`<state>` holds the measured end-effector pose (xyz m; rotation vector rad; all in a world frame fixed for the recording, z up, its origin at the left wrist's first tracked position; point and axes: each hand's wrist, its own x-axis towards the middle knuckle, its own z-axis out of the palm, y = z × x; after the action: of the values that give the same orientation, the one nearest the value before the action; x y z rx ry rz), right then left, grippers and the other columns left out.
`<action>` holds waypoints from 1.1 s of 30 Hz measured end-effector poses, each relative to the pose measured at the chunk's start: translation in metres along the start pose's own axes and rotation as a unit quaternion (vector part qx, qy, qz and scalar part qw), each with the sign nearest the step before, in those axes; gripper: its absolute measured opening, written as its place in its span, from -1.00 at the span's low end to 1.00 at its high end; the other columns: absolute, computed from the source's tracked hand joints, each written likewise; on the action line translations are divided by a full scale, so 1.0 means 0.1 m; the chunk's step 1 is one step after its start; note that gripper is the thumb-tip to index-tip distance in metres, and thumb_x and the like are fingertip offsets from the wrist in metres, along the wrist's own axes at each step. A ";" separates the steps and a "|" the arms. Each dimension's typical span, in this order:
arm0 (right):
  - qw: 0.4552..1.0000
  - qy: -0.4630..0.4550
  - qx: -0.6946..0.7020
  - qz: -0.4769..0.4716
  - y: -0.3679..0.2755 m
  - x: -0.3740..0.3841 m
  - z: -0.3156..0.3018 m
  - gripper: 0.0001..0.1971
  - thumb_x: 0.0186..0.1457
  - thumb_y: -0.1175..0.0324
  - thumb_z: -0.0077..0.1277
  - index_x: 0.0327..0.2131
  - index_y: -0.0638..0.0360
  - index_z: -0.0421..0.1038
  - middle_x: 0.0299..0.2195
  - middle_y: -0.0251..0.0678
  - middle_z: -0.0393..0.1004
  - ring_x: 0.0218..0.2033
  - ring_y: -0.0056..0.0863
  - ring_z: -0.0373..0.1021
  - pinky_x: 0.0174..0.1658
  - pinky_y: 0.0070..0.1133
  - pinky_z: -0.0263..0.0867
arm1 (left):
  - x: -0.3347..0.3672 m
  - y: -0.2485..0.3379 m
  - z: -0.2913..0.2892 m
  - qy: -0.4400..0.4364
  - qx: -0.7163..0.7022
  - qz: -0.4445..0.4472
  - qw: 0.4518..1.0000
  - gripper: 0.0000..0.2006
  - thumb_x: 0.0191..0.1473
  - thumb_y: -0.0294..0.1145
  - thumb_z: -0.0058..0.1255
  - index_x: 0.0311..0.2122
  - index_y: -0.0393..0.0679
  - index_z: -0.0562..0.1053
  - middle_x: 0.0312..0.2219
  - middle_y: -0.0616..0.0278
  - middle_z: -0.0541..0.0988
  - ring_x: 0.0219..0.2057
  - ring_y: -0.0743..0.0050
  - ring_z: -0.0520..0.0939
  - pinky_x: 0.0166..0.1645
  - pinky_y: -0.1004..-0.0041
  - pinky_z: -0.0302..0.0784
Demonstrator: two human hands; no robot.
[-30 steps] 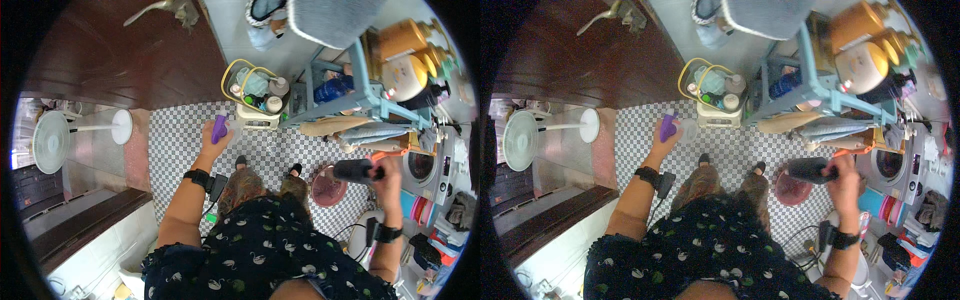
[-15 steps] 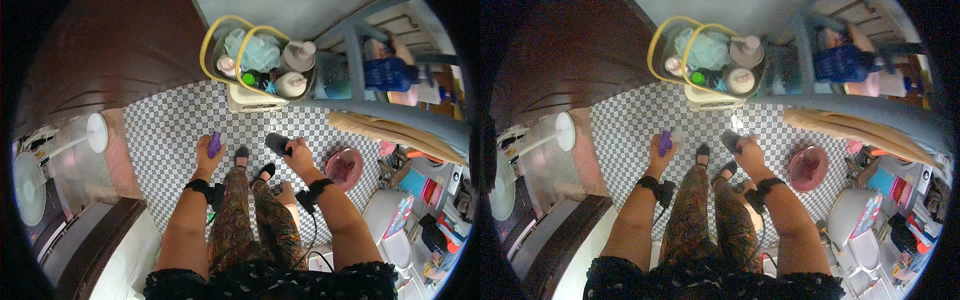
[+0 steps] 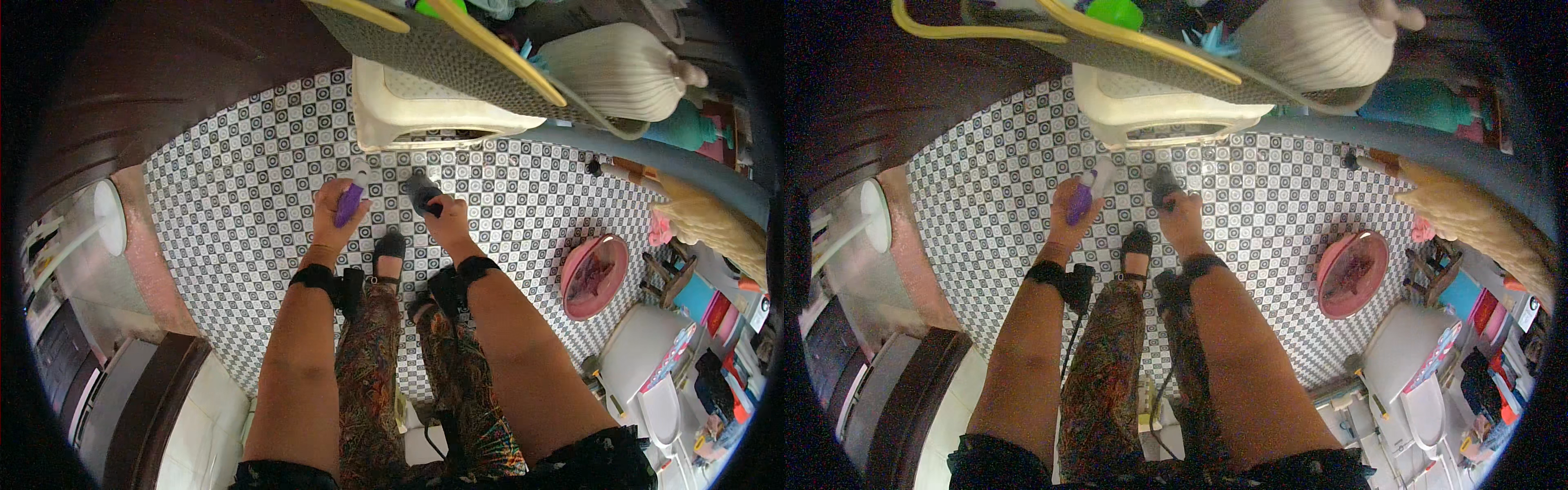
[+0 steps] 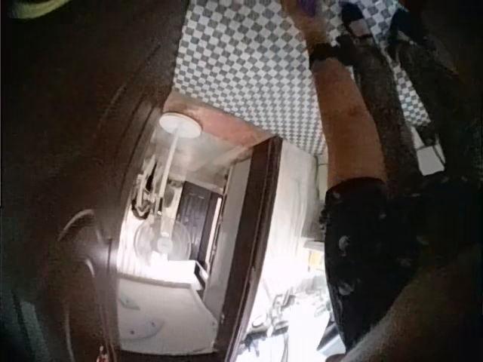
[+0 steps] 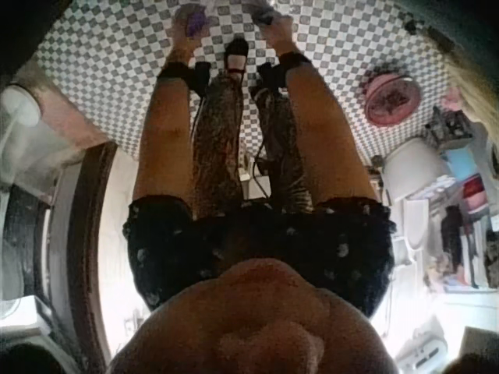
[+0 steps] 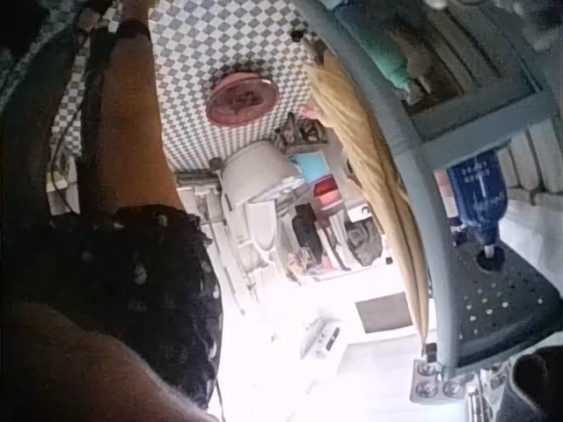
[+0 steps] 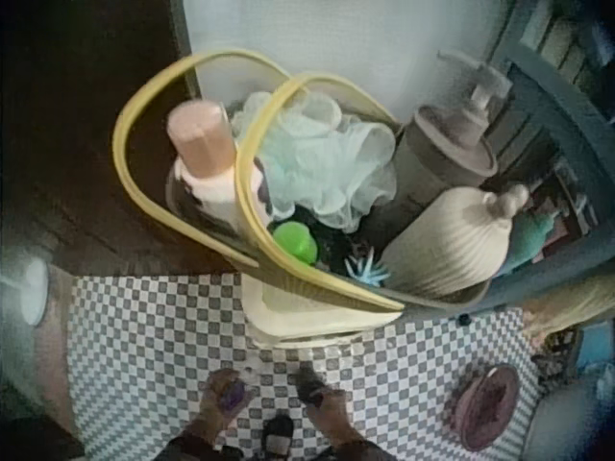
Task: The person places bottles and a basket onto a plastic shelf unit and wipes a light blue shelf tray with a cloth from a basin.
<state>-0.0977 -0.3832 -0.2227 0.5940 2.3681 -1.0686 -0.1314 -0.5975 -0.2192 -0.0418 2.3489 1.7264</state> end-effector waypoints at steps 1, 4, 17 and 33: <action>1.000 0.000 -0.002 0.003 0.09 0.05 0.07 -0.79 -0.27 0.45 0.03 -0.42 0.21 0.34 -0.38 0.00 0.23 -0.31 -0.04 0.20 -0.23 -0.36 0.22 | 0.01 -0.09 0.03 -0.002 -0.002 -0.001 1.000 -0.56 -0.23 -0.48 0.14 -0.18 -0.16 0.26 -0.28 0.24 0.33 -0.23 0.41 0.38 -0.14 0.48 0.32; 1.000 0.025 -0.015 -0.009 0.30 0.18 0.14 -0.66 -0.27 0.46 -0.04 -0.27 0.17 0.34 -0.30 0.01 0.29 -0.23 -0.11 0.21 -0.20 -0.38 0.24 | 0.04 -0.25 0.06 -0.016 -0.039 -0.018 0.999 -0.45 -0.24 -0.43 0.18 -0.08 -0.07 0.21 -0.25 0.17 0.30 -0.19 0.32 0.37 -0.15 0.43 0.34; 0.980 -0.147 -0.131 0.040 -0.41 -1.07 -1.56 -0.60 -0.12 0.29 -0.07 -0.13 0.12 0.27 -0.25 -0.08 0.35 -0.15 -0.14 0.25 -0.10 -0.42 0.21 | -0.80 0.09 -1.30 -0.340 0.597 -0.163 0.708 -0.75 0.07 -0.33 -0.27 -0.31 -0.30 0.39 -0.32 -0.02 0.45 -0.29 0.20 0.47 -0.22 0.30 0.40; 0.886 0.402 0.232 -0.011 -1.36 -3.57 -5.46 -0.83 -0.04 0.46 -0.15 -0.35 0.22 0.40 -0.62 -0.37 0.41 -0.59 -0.58 0.32 -0.43 -0.62 0.27 | -0.01 6.54 -0.32 -0.138 0.057 0.436 0.887 -0.86 -0.03 -0.52 -0.15 -0.54 -0.29 0.43 -0.52 0.18 0.48 -0.47 0.42 0.47 -0.36 0.51 0.36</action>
<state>-0.0203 -0.1096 0.3797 1.4153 2.7746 -1.6579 -0.2377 -0.4268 0.4036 1.3730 2.3770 1.7068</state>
